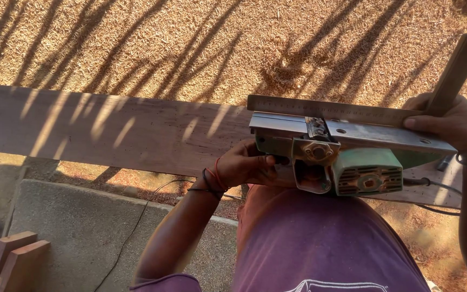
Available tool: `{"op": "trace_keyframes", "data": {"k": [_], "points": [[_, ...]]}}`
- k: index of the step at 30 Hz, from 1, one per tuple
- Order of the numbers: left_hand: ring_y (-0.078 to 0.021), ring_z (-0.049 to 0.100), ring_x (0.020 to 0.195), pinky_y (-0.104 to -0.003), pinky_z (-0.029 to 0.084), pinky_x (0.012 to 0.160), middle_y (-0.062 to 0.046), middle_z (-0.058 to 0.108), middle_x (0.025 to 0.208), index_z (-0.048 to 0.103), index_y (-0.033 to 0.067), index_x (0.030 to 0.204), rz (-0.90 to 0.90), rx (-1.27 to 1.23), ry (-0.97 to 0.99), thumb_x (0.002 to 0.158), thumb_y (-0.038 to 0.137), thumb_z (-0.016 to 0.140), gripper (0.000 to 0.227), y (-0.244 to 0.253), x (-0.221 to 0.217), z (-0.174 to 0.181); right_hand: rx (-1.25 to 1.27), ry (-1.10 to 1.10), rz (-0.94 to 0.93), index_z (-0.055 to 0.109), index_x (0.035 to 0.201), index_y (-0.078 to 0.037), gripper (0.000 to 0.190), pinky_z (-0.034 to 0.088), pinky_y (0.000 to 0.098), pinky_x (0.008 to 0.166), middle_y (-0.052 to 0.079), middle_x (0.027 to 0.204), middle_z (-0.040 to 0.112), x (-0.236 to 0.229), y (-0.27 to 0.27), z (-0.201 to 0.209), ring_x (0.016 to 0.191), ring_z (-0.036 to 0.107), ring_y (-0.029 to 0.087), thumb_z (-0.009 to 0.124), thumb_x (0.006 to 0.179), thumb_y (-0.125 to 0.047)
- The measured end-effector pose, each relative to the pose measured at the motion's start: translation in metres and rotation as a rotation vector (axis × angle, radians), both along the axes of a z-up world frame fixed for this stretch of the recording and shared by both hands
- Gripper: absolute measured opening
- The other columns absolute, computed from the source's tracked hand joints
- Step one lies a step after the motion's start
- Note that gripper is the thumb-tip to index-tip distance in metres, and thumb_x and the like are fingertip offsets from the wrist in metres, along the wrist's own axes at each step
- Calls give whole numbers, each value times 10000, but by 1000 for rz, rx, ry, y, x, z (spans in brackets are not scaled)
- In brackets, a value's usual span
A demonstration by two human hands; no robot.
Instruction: Checking the alignment and base of an electric planer using a metal square ruler.
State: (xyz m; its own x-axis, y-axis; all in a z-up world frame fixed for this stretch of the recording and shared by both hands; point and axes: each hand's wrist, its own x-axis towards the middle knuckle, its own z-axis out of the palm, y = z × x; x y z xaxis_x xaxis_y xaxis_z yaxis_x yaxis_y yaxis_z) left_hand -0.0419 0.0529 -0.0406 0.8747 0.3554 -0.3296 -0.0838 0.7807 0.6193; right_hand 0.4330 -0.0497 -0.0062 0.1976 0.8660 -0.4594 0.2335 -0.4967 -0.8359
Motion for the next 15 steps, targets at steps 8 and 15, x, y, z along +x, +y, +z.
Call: {"op": "trace_keyframes", "data": {"k": [8, 15], "points": [[-150, 726, 890, -315, 631, 803, -59, 715, 1067, 573, 36, 1367, 13, 139, 33, 989, 183, 720, 431, -3, 5, 17, 3, 30, -39, 711, 1053, 15, 117, 590, 340, 710, 162, 970, 751, 6, -7, -11, 824, 720, 214, 706, 937, 4], [-78, 662, 889, -276, 603, 785, -10, 687, 1086, 597, 29, 1364, 102, 283, 50, 1009, 165, 725, 402, -15, 8, 9, 62, 81, -71, 701, 1043, 15, 127, 610, 361, 791, 157, 1063, 748, 0, -8, -5, 915, 733, 231, 706, 918, 32]]}}
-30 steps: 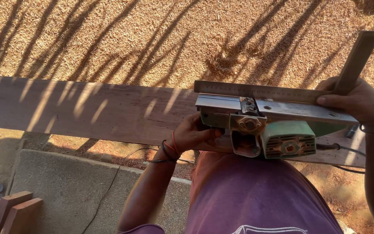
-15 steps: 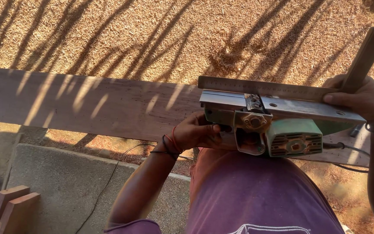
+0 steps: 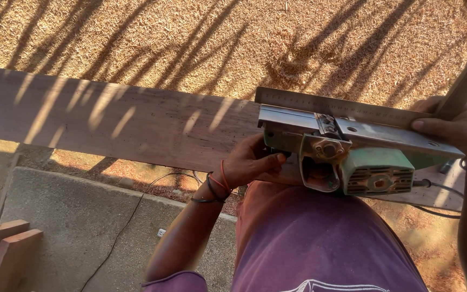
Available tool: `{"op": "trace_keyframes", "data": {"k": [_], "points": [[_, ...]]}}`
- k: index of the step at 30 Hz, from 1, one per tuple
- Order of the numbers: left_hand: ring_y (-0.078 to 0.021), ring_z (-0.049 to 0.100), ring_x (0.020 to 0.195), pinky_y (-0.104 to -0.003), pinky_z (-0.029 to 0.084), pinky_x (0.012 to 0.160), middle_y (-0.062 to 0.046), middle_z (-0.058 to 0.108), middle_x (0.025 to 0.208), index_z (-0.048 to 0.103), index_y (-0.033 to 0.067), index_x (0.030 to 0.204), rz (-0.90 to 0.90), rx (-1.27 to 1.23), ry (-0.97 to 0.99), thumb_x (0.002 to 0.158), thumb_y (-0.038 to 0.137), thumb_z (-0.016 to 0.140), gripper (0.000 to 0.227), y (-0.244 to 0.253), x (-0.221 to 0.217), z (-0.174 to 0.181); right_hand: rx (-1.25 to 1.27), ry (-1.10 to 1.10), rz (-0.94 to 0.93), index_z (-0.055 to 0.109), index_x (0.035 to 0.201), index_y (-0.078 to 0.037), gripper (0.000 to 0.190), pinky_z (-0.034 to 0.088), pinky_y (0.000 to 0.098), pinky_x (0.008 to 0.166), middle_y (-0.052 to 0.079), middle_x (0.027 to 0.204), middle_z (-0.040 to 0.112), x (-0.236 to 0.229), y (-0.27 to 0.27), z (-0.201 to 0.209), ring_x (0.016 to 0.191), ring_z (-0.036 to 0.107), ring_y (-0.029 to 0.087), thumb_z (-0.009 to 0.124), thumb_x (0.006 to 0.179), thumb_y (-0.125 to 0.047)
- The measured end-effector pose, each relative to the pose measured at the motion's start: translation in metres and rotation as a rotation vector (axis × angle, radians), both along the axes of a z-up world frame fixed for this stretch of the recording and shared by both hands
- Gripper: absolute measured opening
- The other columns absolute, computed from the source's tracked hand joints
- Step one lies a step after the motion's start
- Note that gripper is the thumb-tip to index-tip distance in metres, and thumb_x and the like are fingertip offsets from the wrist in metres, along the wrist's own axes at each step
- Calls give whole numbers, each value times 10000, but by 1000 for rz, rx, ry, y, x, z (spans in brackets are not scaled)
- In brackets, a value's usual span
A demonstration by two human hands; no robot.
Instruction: Checking the alignment and base of an electric planer using a metal square ruler.
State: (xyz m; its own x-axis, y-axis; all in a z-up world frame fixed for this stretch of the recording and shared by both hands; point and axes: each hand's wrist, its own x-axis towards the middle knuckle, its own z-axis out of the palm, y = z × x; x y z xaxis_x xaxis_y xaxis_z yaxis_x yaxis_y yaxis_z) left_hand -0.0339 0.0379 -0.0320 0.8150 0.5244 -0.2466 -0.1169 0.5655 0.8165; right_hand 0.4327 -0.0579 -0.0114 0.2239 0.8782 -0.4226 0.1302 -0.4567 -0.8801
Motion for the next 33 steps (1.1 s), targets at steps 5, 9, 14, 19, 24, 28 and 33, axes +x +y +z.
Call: {"op": "trace_keyframes", "data": {"k": [5, 9, 14, 19, 24, 28, 33], "points": [[-77, 661, 828, -271, 599, 715, -14, 682, 1044, 592, 34, 1336, 70, 127, 63, 1001, 175, 718, 385, -11, 4, -5, 44, -11, 17, 710, 1036, 14, 127, 604, 355, 809, 155, 1055, 739, 7, -3, -10, 937, 725, 228, 717, 913, 44], [-74, 660, 816, -266, 593, 699, -23, 677, 1068, 558, 38, 1365, 130, 189, 38, 1021, 191, 700, 402, -19, 7, -7, 49, -25, -5, 709, 1032, 15, 124, 592, 352, 822, 140, 1049, 734, 9, -6, -12, 944, 717, 222, 719, 916, 57], [-102, 644, 977, -291, 582, 830, -22, 671, 1161, 526, 50, 1408, 217, 282, 22, 1014, 202, 695, 455, -25, 13, -7, 59, 6, -2, 709, 1031, 16, 110, 589, 345, 816, 131, 1024, 739, 6, -5, -8, 932, 717, 209, 713, 927, 49], [-164, 660, 1084, -336, 566, 944, -68, 688, 1184, 572, 25, 1369, 345, 595, 157, 985, 212, 736, 458, -30, 17, 5, 58, 13, 8, 705, 1043, 18, 104, 584, 337, 785, 133, 997, 736, 8, -7, -8, 910, 713, 202, 713, 941, 38], [-181, 722, 919, -347, 578, 803, -90, 728, 1017, 613, 28, 1205, 451, 607, 364, 887, 245, 783, 421, -37, 27, 29, 3, -33, 13, 713, 1063, 17, 127, 576, 330, 716, 135, 932, 738, 3, -3, -1, 825, 709, 197, 714, 938, -8], [-234, 680, 866, -384, 558, 769, -107, 685, 979, 624, 34, 1148, 539, 760, 411, 891, 198, 783, 345, -50, 35, 27, -11, -22, 40, 726, 1046, 28, 123, 565, 333, 662, 140, 883, 741, 4, -2, -1, 767, 701, 194, 715, 939, -31], [-233, 665, 896, -369, 552, 771, -106, 657, 1011, 561, 21, 1171, 559, 855, 485, 893, 224, 802, 421, -45, 23, 10, -23, -58, 100, 713, 1036, 24, 130, 551, 325, 617, 143, 827, 730, 12, -1, -8, 720, 687, 188, 741, 925, -39]]}}
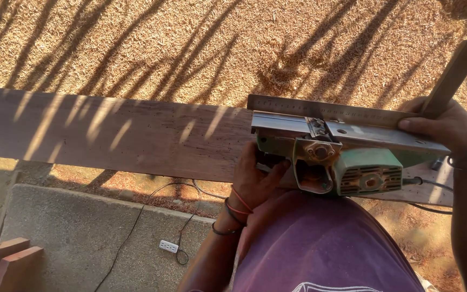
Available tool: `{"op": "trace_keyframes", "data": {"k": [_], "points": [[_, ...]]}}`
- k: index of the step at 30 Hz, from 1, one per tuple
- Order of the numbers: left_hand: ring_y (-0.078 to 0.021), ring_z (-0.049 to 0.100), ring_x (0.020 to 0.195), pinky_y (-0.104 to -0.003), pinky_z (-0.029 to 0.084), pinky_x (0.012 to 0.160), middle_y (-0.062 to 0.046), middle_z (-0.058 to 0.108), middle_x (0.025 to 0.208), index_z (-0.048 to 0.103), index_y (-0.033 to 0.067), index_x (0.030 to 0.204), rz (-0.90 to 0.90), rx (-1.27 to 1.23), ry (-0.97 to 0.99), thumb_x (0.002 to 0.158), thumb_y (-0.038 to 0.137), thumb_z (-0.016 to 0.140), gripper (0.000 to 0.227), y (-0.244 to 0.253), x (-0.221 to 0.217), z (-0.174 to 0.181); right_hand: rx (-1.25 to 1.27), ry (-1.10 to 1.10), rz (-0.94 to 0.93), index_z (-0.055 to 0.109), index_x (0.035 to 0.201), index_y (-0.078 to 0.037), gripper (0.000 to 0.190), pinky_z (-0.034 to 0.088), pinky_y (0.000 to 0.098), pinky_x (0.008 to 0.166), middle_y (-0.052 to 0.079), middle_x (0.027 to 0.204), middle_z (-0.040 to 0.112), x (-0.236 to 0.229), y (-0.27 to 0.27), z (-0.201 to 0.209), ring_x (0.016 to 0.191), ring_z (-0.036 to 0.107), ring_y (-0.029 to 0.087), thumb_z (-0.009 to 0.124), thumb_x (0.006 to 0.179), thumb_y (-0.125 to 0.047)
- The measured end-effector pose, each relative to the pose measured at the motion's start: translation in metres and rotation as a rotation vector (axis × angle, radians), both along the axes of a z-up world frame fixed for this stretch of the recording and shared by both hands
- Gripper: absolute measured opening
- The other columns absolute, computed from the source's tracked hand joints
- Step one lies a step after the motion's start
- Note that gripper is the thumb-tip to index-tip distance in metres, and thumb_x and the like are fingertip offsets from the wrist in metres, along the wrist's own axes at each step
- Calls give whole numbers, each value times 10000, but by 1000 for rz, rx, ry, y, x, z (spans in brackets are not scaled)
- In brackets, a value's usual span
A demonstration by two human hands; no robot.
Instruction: Checking the alignment and base of an electric planer using a metal square ruler.
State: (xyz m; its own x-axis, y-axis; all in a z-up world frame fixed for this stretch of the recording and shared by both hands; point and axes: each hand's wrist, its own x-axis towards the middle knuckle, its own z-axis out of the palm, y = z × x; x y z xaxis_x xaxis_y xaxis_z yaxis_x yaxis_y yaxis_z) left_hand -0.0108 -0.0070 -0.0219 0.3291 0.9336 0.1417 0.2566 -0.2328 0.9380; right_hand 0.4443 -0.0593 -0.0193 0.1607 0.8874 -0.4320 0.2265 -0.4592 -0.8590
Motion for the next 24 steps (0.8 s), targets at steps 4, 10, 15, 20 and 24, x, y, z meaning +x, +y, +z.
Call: {"op": "trace_keyframes", "data": {"k": [4, 10, 15, 20, 24], "points": [[-140, 643, 1006, -301, 581, 839, -58, 666, 1120, 508, 19, 1297, -305, -436, -345, 948, 288, 763, 508, 25, -20, -3, -6, 3, -11, 712, 1024, 23, 118, 553, 329, 617, 144, 823, 731, -5, 1, 3, 713, 688, 193, 742, 929, -42], [-127, 632, 977, -298, 575, 843, -56, 646, 1124, 564, -15, 1398, -546, -679, -428, 1069, 280, 695, 461, 40, -26, -30, 14, -4, -73, 712, 1035, 7, 123, 550, 312, 665, 127, 878, 739, -16, 1, 11, 761, 693, 177, 737, 923, -34], [-121, 640, 989, -300, 584, 838, -49, 654, 1232, 502, 38, 1450, -624, -787, -447, 1012, 291, 680, 536, 46, -22, -20, -19, -4, -78, 715, 1019, 22, 97, 574, 345, 678, 159, 893, 744, -9, 1, 2, 764, 706, 213, 726, 928, -8], [-169, 621, 1140, -352, 557, 948, -72, 659, 1287, 530, 0, 1452, -557, -621, -405, 1022, 259, 689, 527, 37, -17, -17, 6, 72, -65, 718, 1001, 32, 78, 595, 361, 711, 177, 982, 742, -12, 0, 4, 830, 723, 223, 700, 926, 20], [-138, 616, 1222, -321, 554, 1040, -59, 653, 1321, 502, 12, 1467, -504, -545, -515, 1033, 249, 699, 532, 29, -10, -11, 44, 94, -98, 694, 988, 31, 62, 608, 358, 751, 180, 1067, 747, -13, -4, 1, 898, 736, 229, 693, 927, 35]]}}
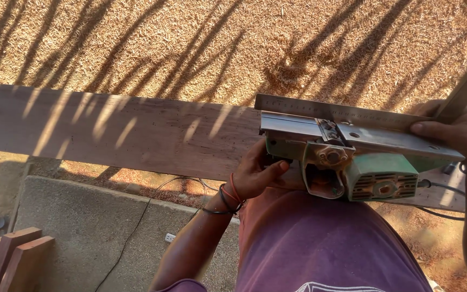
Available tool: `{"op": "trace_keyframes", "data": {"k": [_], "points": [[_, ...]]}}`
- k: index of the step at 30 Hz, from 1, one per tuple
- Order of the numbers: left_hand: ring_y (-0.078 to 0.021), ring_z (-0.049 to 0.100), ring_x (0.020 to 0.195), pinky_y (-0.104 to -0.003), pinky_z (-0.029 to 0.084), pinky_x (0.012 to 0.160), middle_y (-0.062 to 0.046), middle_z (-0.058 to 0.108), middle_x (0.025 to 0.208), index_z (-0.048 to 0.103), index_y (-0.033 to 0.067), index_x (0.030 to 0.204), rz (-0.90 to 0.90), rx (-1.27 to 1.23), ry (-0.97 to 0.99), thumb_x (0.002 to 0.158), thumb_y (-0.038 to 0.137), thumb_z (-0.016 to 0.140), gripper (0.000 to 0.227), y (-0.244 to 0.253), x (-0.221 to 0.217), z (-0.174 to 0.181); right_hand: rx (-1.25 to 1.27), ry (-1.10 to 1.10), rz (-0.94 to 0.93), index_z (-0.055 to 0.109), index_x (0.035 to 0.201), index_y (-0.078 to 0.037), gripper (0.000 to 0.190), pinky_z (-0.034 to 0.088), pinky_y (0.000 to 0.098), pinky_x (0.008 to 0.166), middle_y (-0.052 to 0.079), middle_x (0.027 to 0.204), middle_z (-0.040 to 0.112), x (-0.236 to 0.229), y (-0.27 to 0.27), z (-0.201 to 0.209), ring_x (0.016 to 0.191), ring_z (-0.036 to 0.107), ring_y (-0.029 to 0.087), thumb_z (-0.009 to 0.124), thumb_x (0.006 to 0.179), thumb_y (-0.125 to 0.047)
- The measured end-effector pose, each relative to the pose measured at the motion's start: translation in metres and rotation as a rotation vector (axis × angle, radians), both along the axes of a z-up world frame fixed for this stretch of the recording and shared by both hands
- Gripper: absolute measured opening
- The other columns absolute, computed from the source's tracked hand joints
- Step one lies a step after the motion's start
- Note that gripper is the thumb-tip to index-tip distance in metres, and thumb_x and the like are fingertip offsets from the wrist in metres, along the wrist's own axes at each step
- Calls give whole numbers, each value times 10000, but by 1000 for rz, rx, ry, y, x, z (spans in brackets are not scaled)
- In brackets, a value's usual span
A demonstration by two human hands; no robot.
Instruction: Checking the alignment and base of an electric planer using a metal square ruler.
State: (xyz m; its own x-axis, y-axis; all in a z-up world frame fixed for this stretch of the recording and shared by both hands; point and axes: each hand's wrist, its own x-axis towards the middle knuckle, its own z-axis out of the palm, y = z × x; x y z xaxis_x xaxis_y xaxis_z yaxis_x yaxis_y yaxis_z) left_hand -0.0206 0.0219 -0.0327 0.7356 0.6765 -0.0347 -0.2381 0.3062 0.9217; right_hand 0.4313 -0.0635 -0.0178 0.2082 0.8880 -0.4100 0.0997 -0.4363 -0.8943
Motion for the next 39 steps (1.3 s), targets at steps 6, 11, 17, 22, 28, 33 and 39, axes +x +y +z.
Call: {"op": "trace_keyframes", "data": {"k": [6, 11, 17, 22, 28, 33, 39], "points": [[-115, 685, 959, -294, 620, 746, -62, 689, 1152, 532, 19, 1362, 81, -3, 230, 954, 230, 705, 491, -6, 6, 20, -48, -62, -43, 703, 1020, 27, 85, 600, 379, 743, 209, 991, 739, 2, -1, -3, 867, 722, 260, 699, 939, 51], [-121, 655, 1069, -294, 585, 919, -72, 680, 1219, 552, 6, 1387, 226, -83, 28, 1091, 209, 624, 367, -38, 17, 11, -23, -5, -35, 692, 1008, 20, 96, 606, 366, 771, 180, 1045, 746, 2, 1, -4, 904, 731, 242, 700, 918, 50], [-117, 626, 1048, -304, 563, 888, -23, 637, 1211, 408, 68, 1461, 459, -302, -125, 1112, 236, 477, 393, -58, 39, 7, 11, 7, -43, 688, 1013, 13, 110, 609, 377, 795, 193, 1062, 742, -3, -1, 3, 936, 732, 251, 693, 917, 68], [-115, 601, 1088, -292, 541, 928, -20, 617, 1239, 421, 72, 1417, 527, -132, 13, 1138, 284, 424, 351, -61, 40, 3, 36, 14, -41, 690, 997, 26, 83, 615, 372, 815, 196, 1082, 739, -7, -2, 3, 954, 733, 248, 695, 926, 68], [-97, 616, 940, -273, 534, 840, -8, 653, 1056, 494, 76, 1353, 590, 2, 450, 1122, 352, 400, 372, -60, 42, 4, 27, -2, -65, 683, 985, 23, 74, 616, 371, 772, 205, 1058, 741, -16, -3, 9, 906, 736, 254, 696, 926, 64], [-82, 546, 887, -262, 508, 777, -4, 597, 1014, 503, 49, 1336, 659, -129, 168, 1145, 343, 423, 360, -59, 49, -10, 36, -32, -71, 674, 974, 22, 64, 616, 353, 743, 178, 995, 731, -17, -12, 3, 869, 733, 235, 695, 938, 70], [-68, 561, 858, -247, 518, 741, 20, 611, 1008, 567, 52, 1224, 727, -107, 266, 1141, 393, 351, 413, -52, 54, -10, 15, -141, -6, 687, 959, 48, 19, 606, 361, 682, 183, 886, 729, -9, -10, -1, 735, 721, 227, 697, 972, 59]]}}
